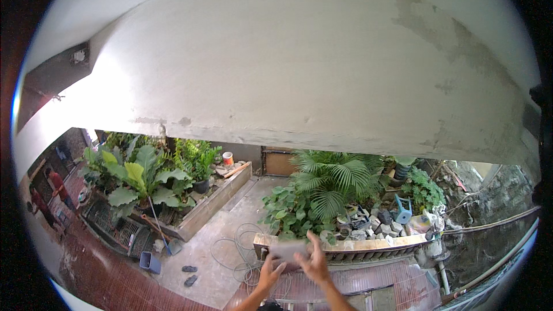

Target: The person sands a white ceiling using two sanding blocks, moving them in overlapping strokes across the surface. The camera is head-mounted and looks upward, showing both hands working on the ceiling while a courtyard with plants is visible below.

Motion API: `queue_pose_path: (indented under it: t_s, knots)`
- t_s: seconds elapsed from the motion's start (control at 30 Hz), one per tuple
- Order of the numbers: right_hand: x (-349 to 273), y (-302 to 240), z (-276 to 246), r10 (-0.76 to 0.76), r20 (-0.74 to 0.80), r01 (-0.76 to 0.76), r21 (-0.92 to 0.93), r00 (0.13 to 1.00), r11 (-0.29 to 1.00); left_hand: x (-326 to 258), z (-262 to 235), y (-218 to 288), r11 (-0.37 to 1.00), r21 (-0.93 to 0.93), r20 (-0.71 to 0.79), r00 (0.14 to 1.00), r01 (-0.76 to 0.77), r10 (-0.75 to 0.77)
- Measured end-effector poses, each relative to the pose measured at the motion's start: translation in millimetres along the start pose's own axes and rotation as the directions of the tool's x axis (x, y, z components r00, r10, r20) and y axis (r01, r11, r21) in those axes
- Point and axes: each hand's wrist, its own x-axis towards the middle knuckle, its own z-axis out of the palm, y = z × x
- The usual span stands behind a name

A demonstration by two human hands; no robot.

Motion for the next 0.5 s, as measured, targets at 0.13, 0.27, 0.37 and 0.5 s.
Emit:
queue_pose_path:
  t_s: [0.13,0.27,0.37,0.5]
  knots:
    - [-75.2,48.6,15.7,0.414,0.004,-0.392,0.331,0.91,0.858,-35.6,-7.5,-47.2,0.494,-0.721,0.311,0.865,0.485,-0.394]
    - [-116.3,90.9,14.1,0.671,-0.072,-0.569,0.466,0.738,0.677,-35.0,7.6,-55.2,0.564,-0.54,0.54,0.771,0.624,-0.337]
    - [-123.6,112.2,-5.7,0.652,-0.056,-0.551,0.482,0.757,0.681,-29.5,31.1,-42.6,0.733,-0.349,0.635,0.723,0.584,-0.273]
    - [-114.0,116.1,-33.7,0.596,-0.241,-0.513,0.328,0.766,0.793,-27.3,65.3,-19.6,0.814,-0.378,0.539,0.82,0.442,-0.195]
